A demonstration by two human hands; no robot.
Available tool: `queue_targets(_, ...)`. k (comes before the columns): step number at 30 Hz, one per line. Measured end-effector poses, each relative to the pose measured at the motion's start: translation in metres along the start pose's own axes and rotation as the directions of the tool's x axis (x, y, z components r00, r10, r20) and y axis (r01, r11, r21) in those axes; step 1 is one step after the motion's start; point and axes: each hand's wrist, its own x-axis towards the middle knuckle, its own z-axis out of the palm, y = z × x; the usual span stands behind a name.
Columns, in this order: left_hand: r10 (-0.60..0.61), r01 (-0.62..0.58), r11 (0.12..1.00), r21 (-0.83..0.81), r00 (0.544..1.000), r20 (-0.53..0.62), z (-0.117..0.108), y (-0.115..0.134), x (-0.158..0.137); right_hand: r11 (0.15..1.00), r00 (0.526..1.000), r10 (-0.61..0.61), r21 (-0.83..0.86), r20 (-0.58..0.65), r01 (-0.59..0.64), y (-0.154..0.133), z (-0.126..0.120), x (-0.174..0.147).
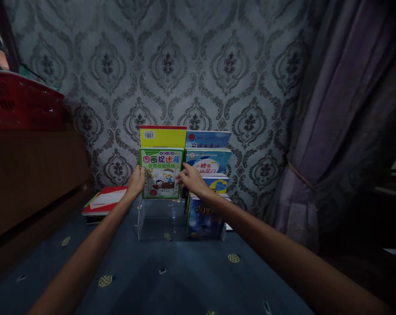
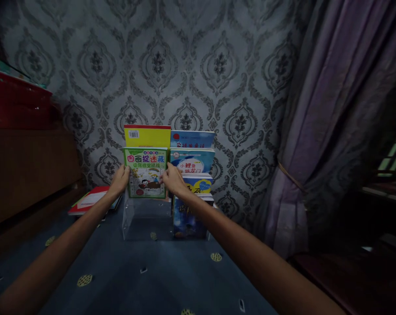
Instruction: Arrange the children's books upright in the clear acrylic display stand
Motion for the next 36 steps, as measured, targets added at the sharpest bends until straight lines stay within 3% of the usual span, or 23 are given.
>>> queue_targets(4,0.012,-0.012,1.0,-0.026,1.0,-0.028,0.002,0.001,-0.002,0.909,0.971,0.2,0.345,0.13,-0.233,-0.009,0.013,-0.01)
queue_targets(7,0.035,-0.037,0.998,-0.051,0.998,-0.043,0.004,0.002,-0.002,0.845,0.951,0.28,0.438,0.131,-0.309,-0.012,0.021,-0.014)
queue_targets(18,0.014,-0.013,0.996,-0.086,1.0,0.01,-0.001,0.004,-0.003,0.838,0.944,0.322,0.443,0.072,-0.319,-0.009,0.028,-0.013)
queue_targets(28,0.03,-0.012,0.99,-0.141,0.992,0.124,-0.028,0.0,0.008,0.856,0.958,0.27,0.433,0.095,-0.284,-0.003,0.027,-0.016)
queue_targets(36,0.038,-0.007,0.984,-0.176,0.984,0.172,-0.033,0.0,0.004,0.871,0.967,0.249,0.426,0.051,-0.247,0.002,0.03,-0.017)
